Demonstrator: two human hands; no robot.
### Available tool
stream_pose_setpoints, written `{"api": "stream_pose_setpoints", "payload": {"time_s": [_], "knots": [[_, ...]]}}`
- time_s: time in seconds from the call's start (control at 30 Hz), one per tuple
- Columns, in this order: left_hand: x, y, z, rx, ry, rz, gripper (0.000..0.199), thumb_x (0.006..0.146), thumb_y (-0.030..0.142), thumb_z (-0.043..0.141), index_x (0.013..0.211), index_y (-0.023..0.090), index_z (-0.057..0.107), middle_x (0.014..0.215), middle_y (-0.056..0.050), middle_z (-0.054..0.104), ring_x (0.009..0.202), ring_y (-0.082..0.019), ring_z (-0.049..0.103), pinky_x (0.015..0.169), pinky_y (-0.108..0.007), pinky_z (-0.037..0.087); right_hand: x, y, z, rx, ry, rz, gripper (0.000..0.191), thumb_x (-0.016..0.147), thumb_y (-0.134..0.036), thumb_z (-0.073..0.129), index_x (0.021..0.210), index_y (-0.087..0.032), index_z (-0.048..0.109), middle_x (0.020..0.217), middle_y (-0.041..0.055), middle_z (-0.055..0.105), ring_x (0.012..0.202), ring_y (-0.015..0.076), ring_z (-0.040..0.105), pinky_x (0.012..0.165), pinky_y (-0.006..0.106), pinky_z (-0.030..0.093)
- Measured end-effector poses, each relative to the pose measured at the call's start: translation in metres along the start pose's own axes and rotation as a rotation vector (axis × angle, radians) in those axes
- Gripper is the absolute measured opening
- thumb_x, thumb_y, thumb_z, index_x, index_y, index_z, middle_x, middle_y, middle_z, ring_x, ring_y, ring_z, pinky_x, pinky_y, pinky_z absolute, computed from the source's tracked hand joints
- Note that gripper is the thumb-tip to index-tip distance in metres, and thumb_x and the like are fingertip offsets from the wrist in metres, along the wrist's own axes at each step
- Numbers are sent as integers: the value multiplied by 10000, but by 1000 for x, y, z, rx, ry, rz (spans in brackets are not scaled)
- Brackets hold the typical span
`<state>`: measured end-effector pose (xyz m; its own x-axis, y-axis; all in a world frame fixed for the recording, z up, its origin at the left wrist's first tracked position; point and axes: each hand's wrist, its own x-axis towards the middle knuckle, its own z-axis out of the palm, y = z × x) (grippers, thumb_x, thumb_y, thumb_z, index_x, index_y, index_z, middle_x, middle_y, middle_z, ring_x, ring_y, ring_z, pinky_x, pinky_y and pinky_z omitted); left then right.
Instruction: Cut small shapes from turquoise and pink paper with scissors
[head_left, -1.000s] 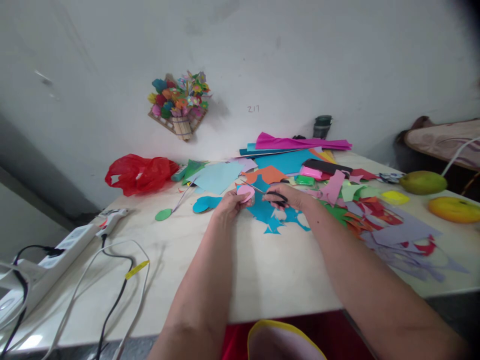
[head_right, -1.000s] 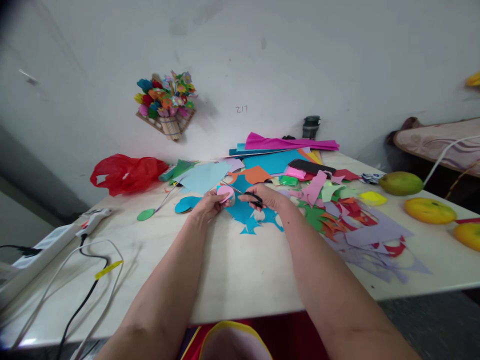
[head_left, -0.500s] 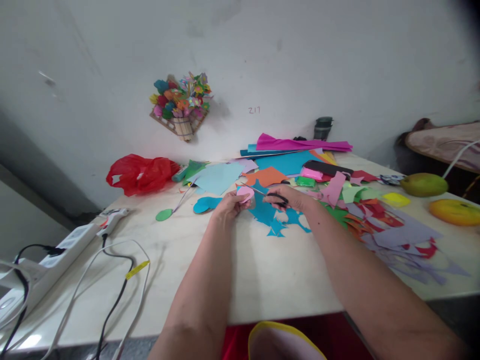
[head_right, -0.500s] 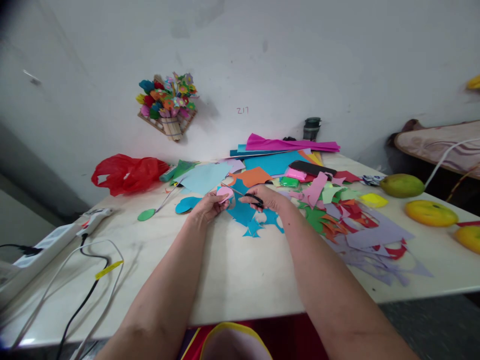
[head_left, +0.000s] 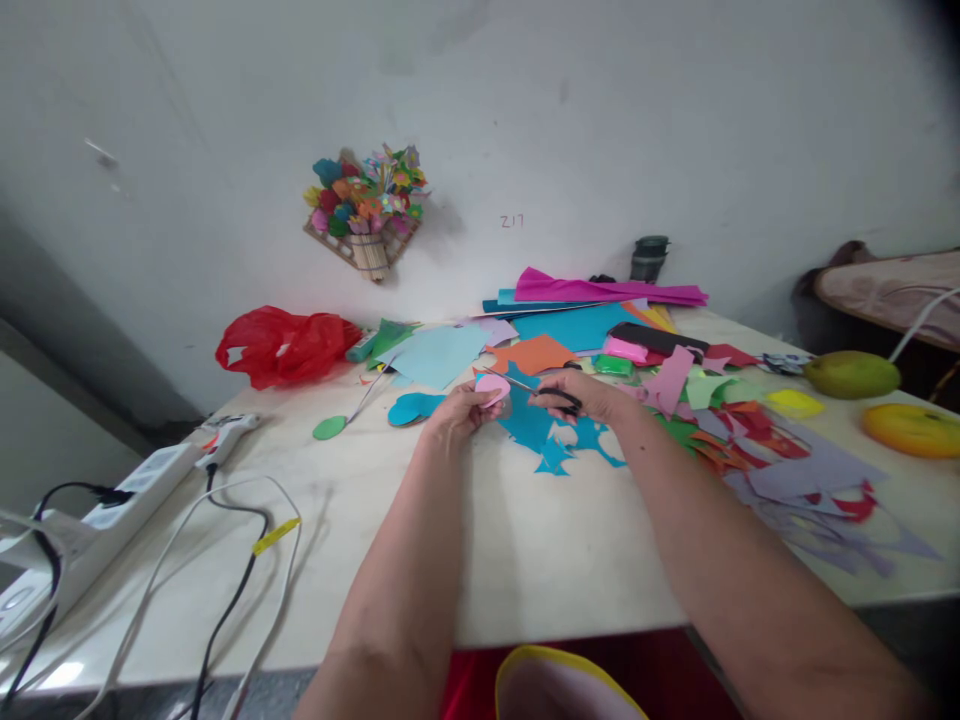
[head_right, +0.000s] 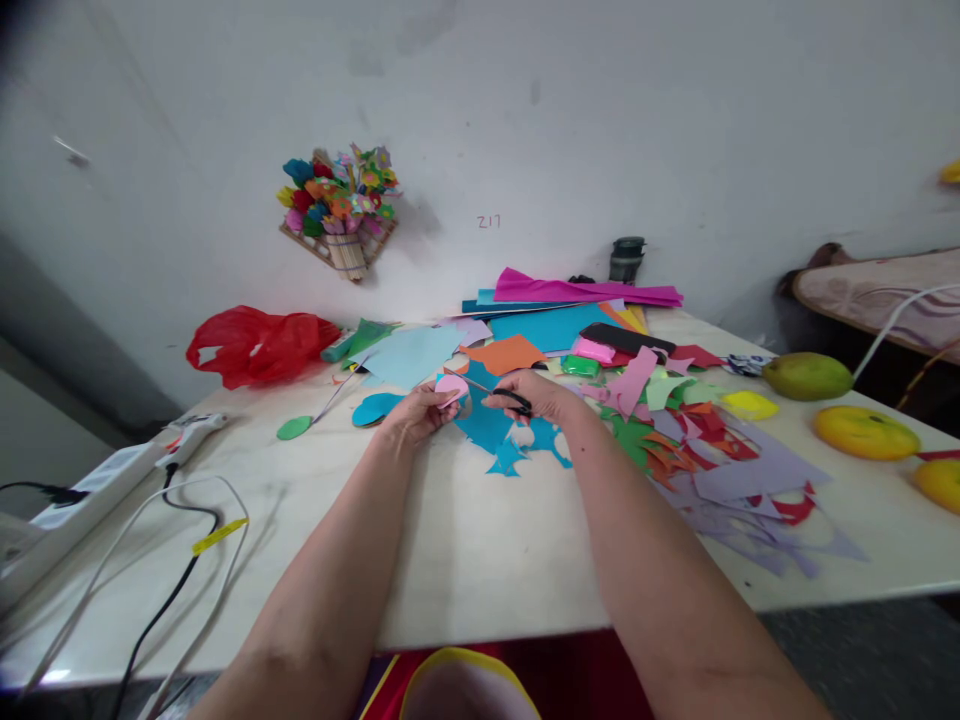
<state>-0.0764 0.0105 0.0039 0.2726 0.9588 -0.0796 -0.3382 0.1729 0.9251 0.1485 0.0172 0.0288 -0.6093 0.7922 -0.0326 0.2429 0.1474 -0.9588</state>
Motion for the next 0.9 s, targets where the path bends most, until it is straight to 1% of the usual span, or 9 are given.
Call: {"api": "stream_pose_setpoints", "payload": {"time_s": [0.2,0.47,0.7,0.8,0.9], "knots": [[1,-1,0,-7,-1,-13,198,662,85,781,799,90,638,578,-40,619,488,-108,576,484,-191,458,-2,-2,1,19,-17,15,439,743,-448,755,555,-194,451,416,-52,457,338,51,372,321,185,317],[2,-3,0,-24,-16,-1,195,650,86,795,777,95,648,604,-38,634,507,-107,594,523,-204,500,-3,-3,2,-87,48,16,341,719,-420,757,617,-177,540,466,-36,523,358,64,429,350,199,324],[1,-2,1,0,-4,-11,171,678,86,781,785,95,648,600,-37,630,503,-102,587,527,-203,497,-1,-4,5,-92,54,-15,352,687,-426,763,589,-167,545,449,-44,497,357,56,396,356,199,321],[0,0,2,4,6,-8,166,677,81,777,768,93,639,587,-37,623,487,-100,575,516,-205,489,1,-1,5,-89,104,-35,338,654,-420,794,622,-156,586,451,-50,485,371,60,388,356,205,327],[-2,2,5,-5,68,29,173,673,74,768,773,102,630,601,-32,629,484,-98,574,504,-201,482,5,3,5,-52,184,-24,333,627,-410,824,704,-145,637,453,-51,494,373,70,396,357,215,341]]}}
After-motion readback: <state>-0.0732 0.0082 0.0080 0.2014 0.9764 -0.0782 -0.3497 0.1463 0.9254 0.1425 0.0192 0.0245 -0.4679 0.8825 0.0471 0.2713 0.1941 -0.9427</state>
